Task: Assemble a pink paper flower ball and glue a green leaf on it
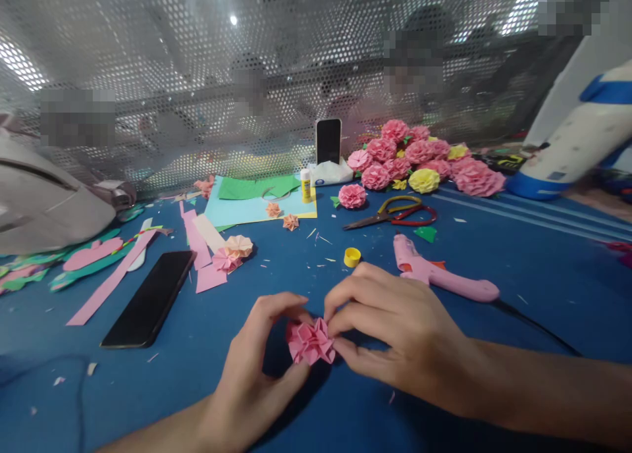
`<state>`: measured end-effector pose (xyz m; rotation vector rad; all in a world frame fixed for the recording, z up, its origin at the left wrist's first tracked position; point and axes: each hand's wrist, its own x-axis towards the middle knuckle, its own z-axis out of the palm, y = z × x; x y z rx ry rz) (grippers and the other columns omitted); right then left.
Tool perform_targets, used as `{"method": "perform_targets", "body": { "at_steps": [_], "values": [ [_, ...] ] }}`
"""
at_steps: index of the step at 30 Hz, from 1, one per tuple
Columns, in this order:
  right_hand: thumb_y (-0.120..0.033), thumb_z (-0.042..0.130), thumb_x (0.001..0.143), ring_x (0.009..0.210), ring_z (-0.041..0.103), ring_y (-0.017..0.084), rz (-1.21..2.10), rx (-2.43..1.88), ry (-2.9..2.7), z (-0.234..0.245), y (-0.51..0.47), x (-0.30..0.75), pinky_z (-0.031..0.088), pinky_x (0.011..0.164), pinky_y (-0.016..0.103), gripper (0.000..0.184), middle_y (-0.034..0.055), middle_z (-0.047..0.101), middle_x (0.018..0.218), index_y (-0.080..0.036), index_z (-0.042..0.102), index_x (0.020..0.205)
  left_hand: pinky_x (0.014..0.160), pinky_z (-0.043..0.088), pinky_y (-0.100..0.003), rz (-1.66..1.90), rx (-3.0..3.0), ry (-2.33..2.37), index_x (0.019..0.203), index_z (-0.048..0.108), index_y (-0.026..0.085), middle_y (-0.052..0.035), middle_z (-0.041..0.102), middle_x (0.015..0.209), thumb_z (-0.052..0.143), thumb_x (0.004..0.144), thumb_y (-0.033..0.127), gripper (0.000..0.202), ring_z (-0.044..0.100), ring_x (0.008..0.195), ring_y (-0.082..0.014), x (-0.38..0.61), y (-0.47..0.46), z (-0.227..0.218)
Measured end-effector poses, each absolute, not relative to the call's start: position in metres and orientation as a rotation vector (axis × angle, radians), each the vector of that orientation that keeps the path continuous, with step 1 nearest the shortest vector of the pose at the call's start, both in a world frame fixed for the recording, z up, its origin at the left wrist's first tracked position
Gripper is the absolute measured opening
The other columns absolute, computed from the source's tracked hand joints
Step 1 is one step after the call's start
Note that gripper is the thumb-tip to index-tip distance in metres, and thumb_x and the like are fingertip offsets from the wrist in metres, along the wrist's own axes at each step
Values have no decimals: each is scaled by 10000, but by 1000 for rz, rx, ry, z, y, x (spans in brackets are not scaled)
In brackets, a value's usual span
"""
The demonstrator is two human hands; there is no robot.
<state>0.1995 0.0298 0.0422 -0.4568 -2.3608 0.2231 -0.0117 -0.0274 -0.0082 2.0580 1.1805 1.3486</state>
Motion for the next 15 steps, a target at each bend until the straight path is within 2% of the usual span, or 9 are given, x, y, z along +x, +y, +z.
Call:
{"method": "perform_targets", "body": {
  "at_steps": [4,7,11,15],
  "values": [
    [-157,618,948,805,552,146,186,-441,-2370,51,34,200,437,754,316,77,21,681,947,-154,671,892,864,529,-214,1324,1998,1230,1313,443,305,27,672,1017,655,842,60,571,661,926,-118,-15,-24,-7],
    [-205,642,943,809,559,156,142,-444,-2371,55,34,201,443,771,331,68,27,685,961,-157,673,907,859,521,-259,1257,2117,1239,1330,430,290,12,677,1005,664,864,91,558,647,910,-139,-16,-23,-6],
    [-211,634,939,824,544,168,117,-447,-2420,51,31,200,442,713,319,66,20,685,971,-165,668,906,838,514,-320,1189,2293,1193,1367,392,267,-14,692,995,642,907,145,538,623,891,-175,-15,-23,-5],
    [-199,632,923,827,531,176,115,-463,-2461,44,27,198,444,696,322,39,14,680,952,-173,656,906,823,518,-327,1176,2312,1214,1372,381,254,-28,700,999,627,918,152,526,630,883,-183,-13,-24,-4]
  ]
}}
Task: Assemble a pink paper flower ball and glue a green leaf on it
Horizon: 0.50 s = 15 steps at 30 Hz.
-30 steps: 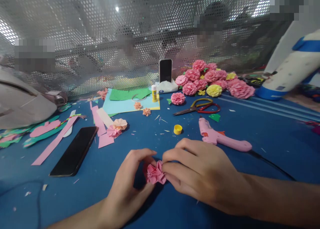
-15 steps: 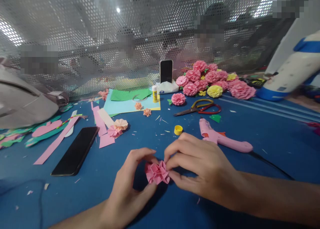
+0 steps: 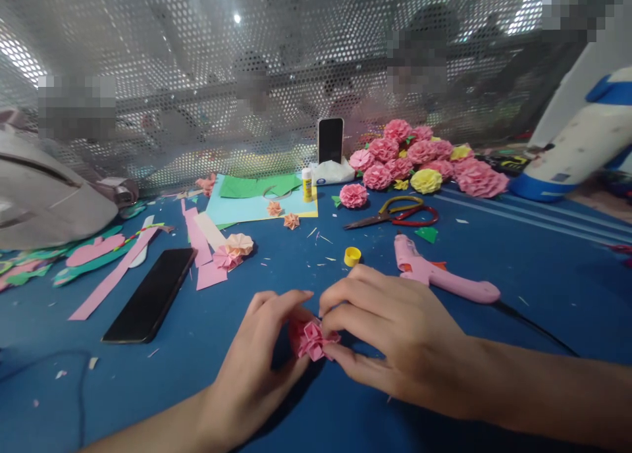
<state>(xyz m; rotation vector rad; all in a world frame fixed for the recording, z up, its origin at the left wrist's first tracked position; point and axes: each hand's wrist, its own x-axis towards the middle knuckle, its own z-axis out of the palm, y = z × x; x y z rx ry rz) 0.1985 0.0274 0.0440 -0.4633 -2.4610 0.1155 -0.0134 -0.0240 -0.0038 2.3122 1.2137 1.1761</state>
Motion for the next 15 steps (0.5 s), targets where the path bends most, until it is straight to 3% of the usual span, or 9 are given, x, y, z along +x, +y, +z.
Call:
{"method": "perform_targets", "body": {
  "at_steps": [8,15],
  "values": [
    [-171,495,991,871,567,172,-249,-462,-2611,36,26,197,462,718,338,192,34,665,966,-168,664,899,848,496,-358,1126,2474,1203,1393,363,221,-36,714,1014,582,912,67,551,627,867,-185,-12,-21,-4],
    [-127,505,972,814,533,167,-279,-489,-2585,28,24,195,432,651,342,184,15,655,923,-167,630,844,857,456,-365,1108,2520,1202,1390,364,223,-23,721,1031,586,919,52,548,588,819,-171,-12,-21,-6]
  ]
}}
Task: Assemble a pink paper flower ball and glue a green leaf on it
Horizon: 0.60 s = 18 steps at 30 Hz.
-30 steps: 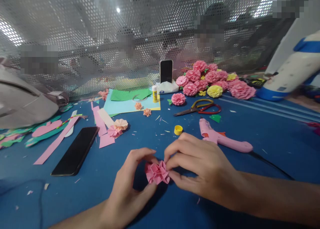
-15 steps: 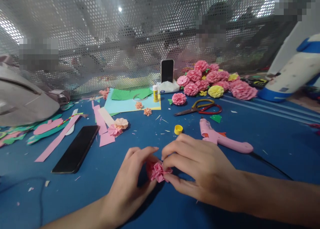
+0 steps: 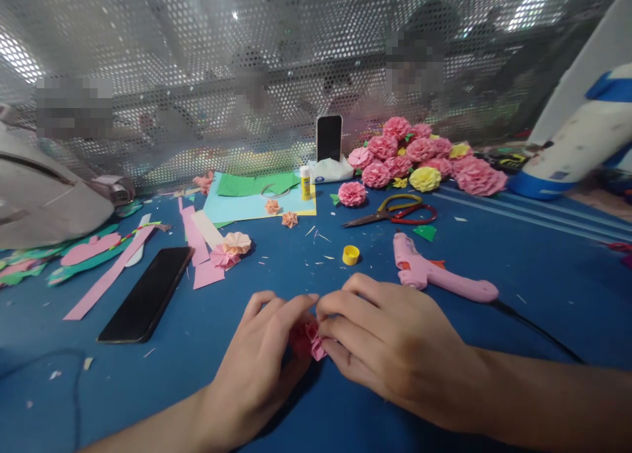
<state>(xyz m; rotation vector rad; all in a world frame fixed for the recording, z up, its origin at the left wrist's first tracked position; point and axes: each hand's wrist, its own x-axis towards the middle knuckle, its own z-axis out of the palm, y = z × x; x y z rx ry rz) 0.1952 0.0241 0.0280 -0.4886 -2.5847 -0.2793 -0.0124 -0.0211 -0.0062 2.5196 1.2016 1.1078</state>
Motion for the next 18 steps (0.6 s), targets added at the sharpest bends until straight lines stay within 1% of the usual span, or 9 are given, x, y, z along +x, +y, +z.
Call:
{"method": "perform_targets", "body": {
  "at_steps": [3,6,11,18],
  "values": [
    [-152,548,964,833,522,167,-108,-498,-2542,31,23,196,439,656,327,138,11,657,956,-167,628,853,854,453,-368,1125,2524,1191,1390,363,210,-36,721,1052,589,913,44,553,581,806,-170,-12,-21,-6],
    [-146,579,943,832,517,164,19,-510,-2487,34,22,196,443,658,318,102,10,653,954,-165,637,860,843,462,-372,1143,2526,1181,1387,367,206,-50,718,1064,582,906,36,554,584,801,-172,-10,-22,-4],
    [-111,562,917,807,523,164,64,-536,-2470,37,21,195,448,654,305,130,18,645,895,-163,652,841,846,478,-388,1105,2490,1175,1402,348,222,-48,713,1046,559,901,32,575,604,819,-182,-10,-23,-3],
    [-74,542,888,764,541,152,122,-552,-2419,40,21,194,449,624,280,168,23,653,867,-167,642,789,883,494,-391,1145,2386,1171,1441,308,243,-47,699,1049,568,874,37,657,641,934,-204,-10,-25,-4]
  ]
}}
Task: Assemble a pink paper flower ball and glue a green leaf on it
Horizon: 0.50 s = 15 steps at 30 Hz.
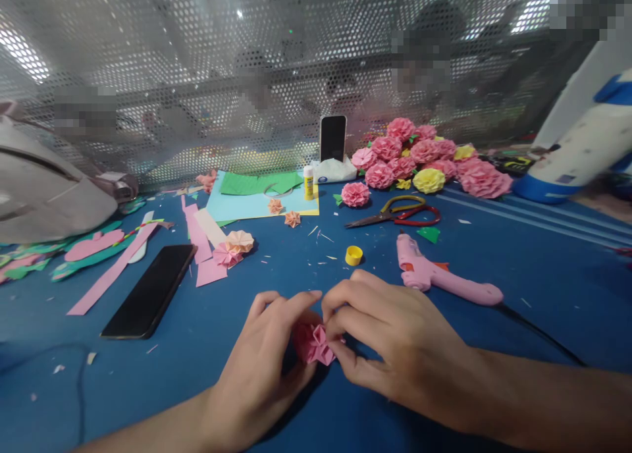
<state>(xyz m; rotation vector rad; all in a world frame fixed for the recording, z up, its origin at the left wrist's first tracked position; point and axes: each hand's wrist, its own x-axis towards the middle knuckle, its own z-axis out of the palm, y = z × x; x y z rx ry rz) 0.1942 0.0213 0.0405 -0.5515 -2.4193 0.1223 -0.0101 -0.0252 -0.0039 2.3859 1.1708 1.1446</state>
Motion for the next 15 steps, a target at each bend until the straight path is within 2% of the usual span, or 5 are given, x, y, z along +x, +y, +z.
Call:
{"method": "perform_targets", "body": {
  "at_steps": [8,15],
  "values": [
    [-161,652,856,789,549,154,88,-528,-2446,49,24,197,442,616,294,34,0,656,900,-173,668,828,894,447,-376,1185,2384,1155,1425,336,238,-24,713,1022,608,861,26,662,604,926,-202,-14,-26,-5],
    [-151,624,893,809,529,151,76,-519,-2490,45,23,197,453,647,302,72,-2,658,923,-189,645,836,891,436,-375,1133,2436,1158,1419,328,240,-27,712,1036,565,871,12,639,604,859,-184,-14,-25,-3]
  ]
}}
